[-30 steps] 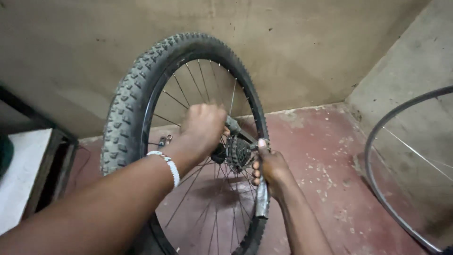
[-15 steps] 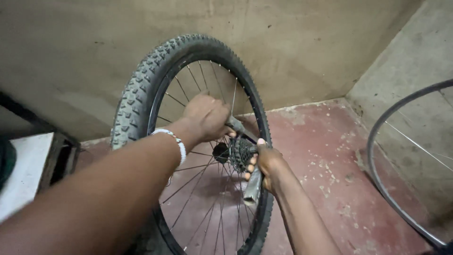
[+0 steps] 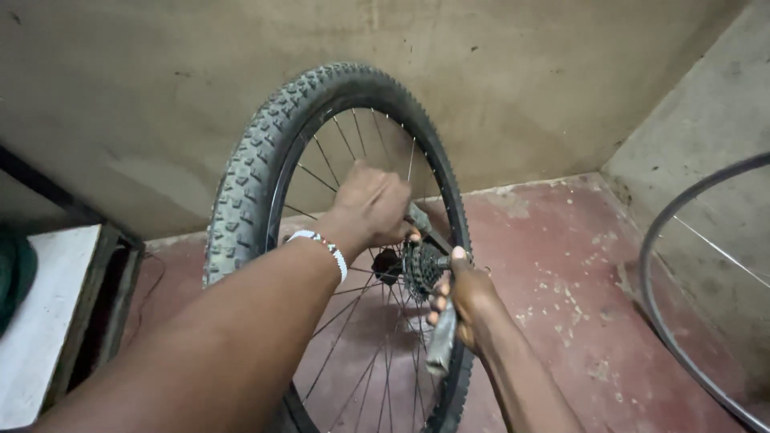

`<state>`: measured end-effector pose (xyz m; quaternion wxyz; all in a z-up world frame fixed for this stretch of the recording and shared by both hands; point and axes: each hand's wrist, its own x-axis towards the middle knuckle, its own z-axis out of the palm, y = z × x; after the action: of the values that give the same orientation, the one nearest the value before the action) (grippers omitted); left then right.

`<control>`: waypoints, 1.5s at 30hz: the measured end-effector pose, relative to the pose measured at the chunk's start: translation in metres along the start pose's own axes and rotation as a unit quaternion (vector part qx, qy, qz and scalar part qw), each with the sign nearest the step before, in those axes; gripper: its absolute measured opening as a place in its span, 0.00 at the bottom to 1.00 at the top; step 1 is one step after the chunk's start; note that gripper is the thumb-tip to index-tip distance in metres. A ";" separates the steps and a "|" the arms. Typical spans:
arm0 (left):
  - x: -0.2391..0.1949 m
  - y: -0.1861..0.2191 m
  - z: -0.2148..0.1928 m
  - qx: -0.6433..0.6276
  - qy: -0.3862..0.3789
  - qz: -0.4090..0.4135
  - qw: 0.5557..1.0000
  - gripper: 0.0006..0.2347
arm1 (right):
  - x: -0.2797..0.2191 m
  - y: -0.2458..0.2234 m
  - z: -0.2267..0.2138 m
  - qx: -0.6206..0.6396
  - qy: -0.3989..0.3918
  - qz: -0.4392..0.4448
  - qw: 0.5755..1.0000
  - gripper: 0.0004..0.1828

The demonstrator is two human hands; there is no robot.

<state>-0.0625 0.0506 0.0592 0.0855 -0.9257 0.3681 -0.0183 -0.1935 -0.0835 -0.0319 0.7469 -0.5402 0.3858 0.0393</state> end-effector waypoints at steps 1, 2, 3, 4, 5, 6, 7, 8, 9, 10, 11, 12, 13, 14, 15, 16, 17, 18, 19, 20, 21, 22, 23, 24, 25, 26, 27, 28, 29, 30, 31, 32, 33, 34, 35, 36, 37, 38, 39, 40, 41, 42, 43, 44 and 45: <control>-0.004 0.004 -0.011 0.000 0.002 0.000 1.000 0.20 | -0.014 -0.005 -0.001 0.000 0.000 -0.002 1.000 0.23; -0.007 0.007 -0.023 -0.019 -0.042 -0.014 0.999 0.15 | -0.026 -0.012 -0.001 -0.027 -0.021 -0.009 0.999 0.24; -0.011 0.010 -0.035 -0.038 -0.086 -0.028 0.995 0.15 | -0.039 -0.018 0.000 -0.055 -0.043 -0.016 0.997 0.25; -0.010 0.011 -0.037 -0.041 -0.086 -0.025 0.995 0.15 | -0.042 -0.020 -0.002 -0.055 -0.039 -0.015 0.998 0.25; -0.010 0.013 -0.039 -0.025 -0.104 -0.028 0.994 0.17 | -0.045 -0.022 -0.004 -0.062 -0.053 -0.011 0.997 0.23; -0.009 0.012 -0.040 -0.008 -0.123 -0.033 0.992 0.20 | -0.046 -0.024 -0.003 -0.069 -0.069 -0.007 0.995 0.25; -0.009 0.013 -0.037 -0.008 -0.124 -0.032 0.992 0.20 | -0.046 -0.024 0.000 -0.069 -0.068 -0.006 0.995 0.25; -0.008 0.013 -0.035 0.002 -0.116 -0.030 0.993 0.18 | -0.044 -0.025 0.004 -0.028 -0.037 0.030 0.998 0.20; -0.007 0.013 -0.034 0.012 -0.109 -0.029 0.994 0.17 | -0.042 -0.027 0.008 0.014 -0.006 0.066 0.998 0.18; -0.006 0.013 -0.032 0.010 -0.111 -0.028 0.993 0.17 | -0.045 -0.024 0.006 0.012 -0.005 0.069 0.998 0.18; -0.006 0.012 -0.030 0.009 -0.107 -0.029 0.994 0.17 | -0.047 -0.021 0.003 -0.028 -0.025 0.028 0.999 0.21; -0.003 0.010 -0.030 0.008 -0.099 -0.031 0.995 0.18 | -0.047 -0.020 0.000 -0.069 -0.047 -0.016 0.996 0.24; -0.003 0.011 -0.029 0.007 -0.099 -0.032 0.995 0.18 | -0.046 -0.016 -0.004 -0.070 -0.047 -0.016 0.996 0.24; -0.003 0.011 -0.029 0.003 -0.105 -0.034 0.994 0.20 | -0.044 -0.013 -0.008 -0.100 -0.068 -0.035 0.992 0.24; -0.002 0.011 -0.030 -0.002 -0.111 -0.036 0.993 0.22 | -0.043 -0.009 -0.012 -0.129 -0.088 -0.053 0.986 0.25; -0.002 0.011 -0.030 -0.003 -0.110 -0.035 0.993 0.22 | -0.037 -0.006 -0.017 -0.129 -0.087 -0.054 0.986 0.25; -0.002 0.012 -0.031 0.002 -0.114 -0.034 0.993 0.23 | -0.031 -0.004 -0.021 -0.140 -0.102 -0.064 0.983 0.25; -0.003 0.011 -0.031 0.007 -0.118 -0.035 0.992 0.23 | -0.025 0.000 -0.025 -0.150 -0.121 -0.075 0.978 0.24; -0.003 0.011 -0.031 0.008 -0.118 -0.036 0.992 0.23 | -0.025 -0.002 -0.025 -0.150 -0.122 -0.075 0.978 0.24; -0.002 0.011 -0.030 0.008 -0.119 -0.037 0.992 0.24 | -0.026 -0.005 -0.025 -0.146 -0.130 -0.079 0.978 0.23; -0.002 0.012 -0.030 0.008 -0.120 -0.039 0.992 0.26 | -0.026 -0.007 -0.024 -0.141 -0.138 -0.083 0.977 0.22; -0.006 0.012 -0.036 0.010 -0.117 -0.038 0.992 0.26 | -0.025 -0.008 -0.025 -0.140 -0.138 -0.086 0.977 0.22; -0.009 0.013 -0.041 -0.004 -0.131 -0.043 0.991 0.22 | -0.023 -0.008 -0.026 -0.126 -0.132 -0.067 0.981 0.24; -0.013 0.015 -0.046 -0.018 -0.144 -0.047 0.988 0.20 | -0.021 -0.009 -0.028 -0.112 -0.127 -0.048 0.984 0.27; -0.006 0.013 -0.043 -0.018 -0.141 -0.046 0.989 0.20 | -0.020 -0.008 -0.023 -0.112 -0.126 -0.051 0.984 0.27; -0.003 0.012 -0.037 -0.004 -0.132 -0.045 0.990 0.22 | -0.023 -0.004 -0.018 -0.109 -0.100 -0.060 0.987 0.28; -0.001 0.012 -0.031 0.009 -0.124 -0.044 0.991 0.25 | -0.026 0.001 -0.014 -0.106 -0.075 -0.069 0.989 0.29; -0.001 0.013 -0.029 0.008 -0.125 -0.047 0.991 0.25 | -0.029 0.003 -0.013 -0.108 -0.078 -0.068 0.989 0.29; -0.001 0.014 -0.027 0.011 -0.120 -0.042 0.992 0.24 | -0.032 0.004 -0.011 -0.116 -0.057 -0.063 0.990 0.27; 0.001 0.012 -0.026 0.016 -0.111 -0.036 0.993 0.23 | -0.034 0.003 -0.008 -0.122 -0.036 -0.060 0.990 0.26; 0.002 0.010 -0.027 0.019 -0.110 -0.038 0.993 0.23 | -0.031 0.003 -0.007 -0.121 -0.039 -0.062 0.990 0.26; 0.001 0.010 -0.027 0.011 -0.109 -0.039 0.993 0.21 | -0.030 0.004 -0.009 -0.120 -0.046 -0.063 0.990 0.23; 0.001 0.011 -0.027 0.004 -0.108 -0.039 0.993 0.19 | -0.029 0.006 -0.012 -0.119 -0.053 -0.064 0.989 0.20; -0.003 0.012 -0.033 0.003 -0.106 -0.037 0.994 0.19 | -0.031 0.003 -0.013 -0.118 -0.051 -0.065 0.990 0.20; -0.006 0.013 -0.040 -0.007 -0.132 -0.042 0.990 0.17 | -0.033 0.000 -0.015 -0.118 -0.062 -0.072 0.989 0.23; -0.009 0.013 -0.047 -0.016 -0.155 -0.048 0.987 0.17 | -0.034 -0.004 -0.015 -0.117 -0.073 -0.082 0.987 0.26; -0.005 0.013 -0.043 -0.016 -0.152 -0.047 0.987 0.17 | -0.030 -0.003 -0.018 -0.117 -0.071 -0.085 0.987 0.26; -0.003 0.012 -0.039 -0.018 -0.139 -0.052 0.989 0.18 | -0.026 -0.001 -0.020 -0.019 -0.050 -0.049 0.997 0.22; 0.000 0.011 -0.034 -0.021 -0.125 -0.057 0.990 0.20 | -0.021 0.001 -0.022 0.080 -0.029 -0.012 0.996 0.20; 0.000 0.012 -0.035 -0.022 -0.127 -0.057 0.990 0.20 | -0.019 0.000 -0.026 0.079 -0.028 -0.010 0.996 0.20; -0.001 0.013 -0.036 -0.020 -0.128 -0.053 0.990 0.20 | -0.018 -0.001 -0.029 0.095 -0.028 -0.021 0.995 0.22; -0.001 0.011 -0.037 -0.016 -0.127 -0.052 0.990 0.19 | -0.014 -0.003 -0.029 0.112 -0.032 -0.035 0.993 0.25; -0.001 0.009 -0.038 -0.014 -0.128 -0.054 0.990 0.19 | -0.015 -0.005 -0.025 0.113 -0.036 -0.034 0.992 0.25; -0.002 0.010 -0.038 -0.011 -0.130 -0.052 0.990 0.21 | -0.018 -0.007 -0.025 0.018 -0.040 -0.068 0.997 0.26; -0.003 0.011 -0.038 -0.008 -0.133 -0.049 0.990 0.24 | -0.022 -0.008 -0.025 -0.076 -0.044 -0.102 0.991 0.31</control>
<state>-0.0758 0.0388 0.0948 0.1248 -0.9375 0.3078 0.1035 -0.2184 -0.0995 -0.0150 0.7201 -0.6295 0.2914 0.0161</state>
